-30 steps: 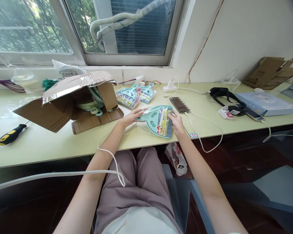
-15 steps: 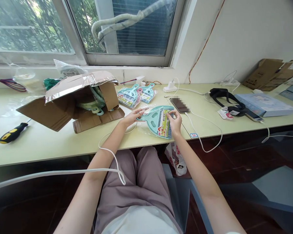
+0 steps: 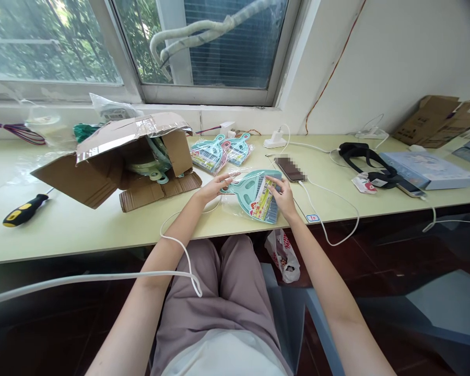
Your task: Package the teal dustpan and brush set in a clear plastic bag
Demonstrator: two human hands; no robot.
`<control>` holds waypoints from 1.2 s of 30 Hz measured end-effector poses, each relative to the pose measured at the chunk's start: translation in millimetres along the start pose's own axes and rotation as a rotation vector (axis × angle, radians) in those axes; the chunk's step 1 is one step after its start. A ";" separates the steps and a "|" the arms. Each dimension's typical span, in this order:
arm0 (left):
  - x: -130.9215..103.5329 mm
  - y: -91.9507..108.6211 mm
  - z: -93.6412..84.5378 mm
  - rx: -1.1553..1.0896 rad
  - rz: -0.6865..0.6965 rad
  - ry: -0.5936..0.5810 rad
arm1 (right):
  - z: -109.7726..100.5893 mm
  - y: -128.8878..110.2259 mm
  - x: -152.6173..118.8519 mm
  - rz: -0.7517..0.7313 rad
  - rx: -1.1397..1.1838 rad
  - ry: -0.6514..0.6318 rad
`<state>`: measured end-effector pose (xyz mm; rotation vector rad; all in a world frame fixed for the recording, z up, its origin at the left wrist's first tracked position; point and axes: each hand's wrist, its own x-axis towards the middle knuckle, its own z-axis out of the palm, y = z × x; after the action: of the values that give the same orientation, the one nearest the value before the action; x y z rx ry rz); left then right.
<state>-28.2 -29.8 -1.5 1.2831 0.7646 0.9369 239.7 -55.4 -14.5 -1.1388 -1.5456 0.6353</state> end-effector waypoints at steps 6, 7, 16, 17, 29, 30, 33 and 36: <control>0.1 -2.3 -1.2 0.008 0.019 -0.001 | -8.6 -5.2 -1.1 0.005 -0.028 -0.132; -0.2 -2.1 -1.0 0.004 0.019 0.004 | -9.4 -5.0 -0.9 0.002 -0.030 -0.135; -2.4 0.2 -1.1 0.004 0.033 -0.032 | -12.1 -4.0 -2.2 0.035 -0.027 -0.197; -2.5 0.1 -1.3 0.010 0.032 -0.030 | -11.7 -4.3 -2.7 0.034 -0.033 -0.203; 0.9 -6.9 0.5 0.026 -0.018 0.092 | -4.6 -4.5 -3.5 -0.043 -0.007 -0.073; 2.3 -8.1 1.1 0.022 -0.011 0.131 | -3.7 -3.7 -3.6 -0.043 0.020 -0.060; 7.4 -10.1 2.7 -0.018 0.030 0.291 | 0.5 -2.6 -4.6 -0.038 0.136 -0.040; 10.0 -6.6 2.9 -0.029 0.068 0.349 | 5.2 -4.1 -5.5 -0.028 0.227 -0.039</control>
<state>-20.2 -22.3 -7.3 1.1399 0.9767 1.2421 233.3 -61.2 -14.9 -0.9366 -1.4774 0.7963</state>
